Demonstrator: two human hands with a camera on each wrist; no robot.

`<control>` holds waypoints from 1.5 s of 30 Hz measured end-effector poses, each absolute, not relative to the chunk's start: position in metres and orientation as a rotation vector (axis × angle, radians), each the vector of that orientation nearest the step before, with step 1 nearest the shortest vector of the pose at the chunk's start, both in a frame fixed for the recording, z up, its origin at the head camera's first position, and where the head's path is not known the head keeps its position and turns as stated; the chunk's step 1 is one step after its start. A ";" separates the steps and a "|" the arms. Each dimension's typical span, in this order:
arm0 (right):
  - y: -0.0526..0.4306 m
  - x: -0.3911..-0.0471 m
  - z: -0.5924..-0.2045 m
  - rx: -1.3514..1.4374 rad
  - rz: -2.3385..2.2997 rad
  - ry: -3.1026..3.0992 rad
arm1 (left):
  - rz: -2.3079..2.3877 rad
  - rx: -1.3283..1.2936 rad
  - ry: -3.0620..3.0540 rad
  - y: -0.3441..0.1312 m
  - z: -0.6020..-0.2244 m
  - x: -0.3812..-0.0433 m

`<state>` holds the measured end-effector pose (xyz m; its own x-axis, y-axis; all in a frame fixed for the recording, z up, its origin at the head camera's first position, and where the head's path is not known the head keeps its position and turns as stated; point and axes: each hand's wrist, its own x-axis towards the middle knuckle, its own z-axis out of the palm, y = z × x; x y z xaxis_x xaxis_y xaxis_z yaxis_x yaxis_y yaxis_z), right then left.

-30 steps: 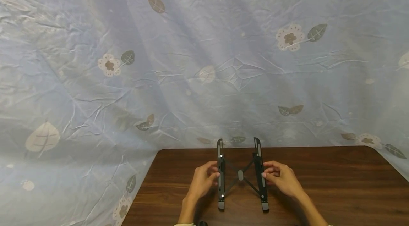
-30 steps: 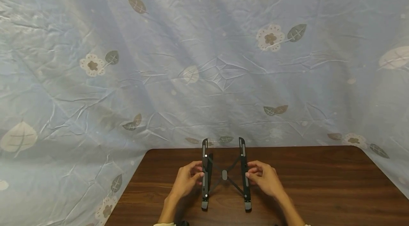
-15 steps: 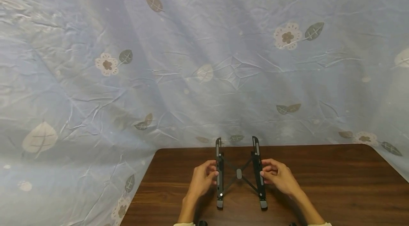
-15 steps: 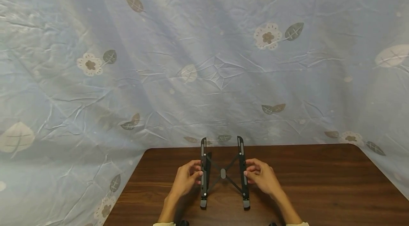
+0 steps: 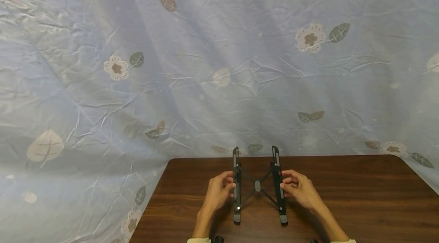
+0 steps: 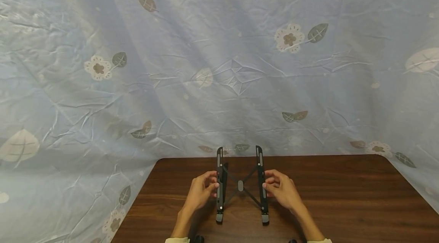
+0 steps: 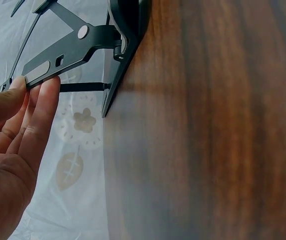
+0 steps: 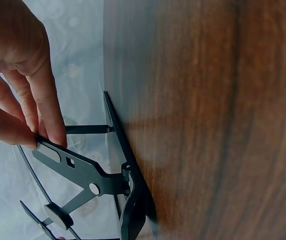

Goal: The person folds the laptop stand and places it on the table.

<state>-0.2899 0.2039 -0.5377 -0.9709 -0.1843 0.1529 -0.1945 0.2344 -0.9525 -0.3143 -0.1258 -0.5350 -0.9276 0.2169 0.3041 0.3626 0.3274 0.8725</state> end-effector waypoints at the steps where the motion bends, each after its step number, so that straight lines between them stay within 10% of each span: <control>1: 0.204 -0.290 -0.537 0.377 1.904 -2.461 | -1.664 -0.539 -2.448 -0.126 -0.535 -0.315; 45: 0.202 -0.288 -0.537 0.333 1.925 -2.467 | -1.700 -0.509 -2.450 -0.119 -0.534 -0.313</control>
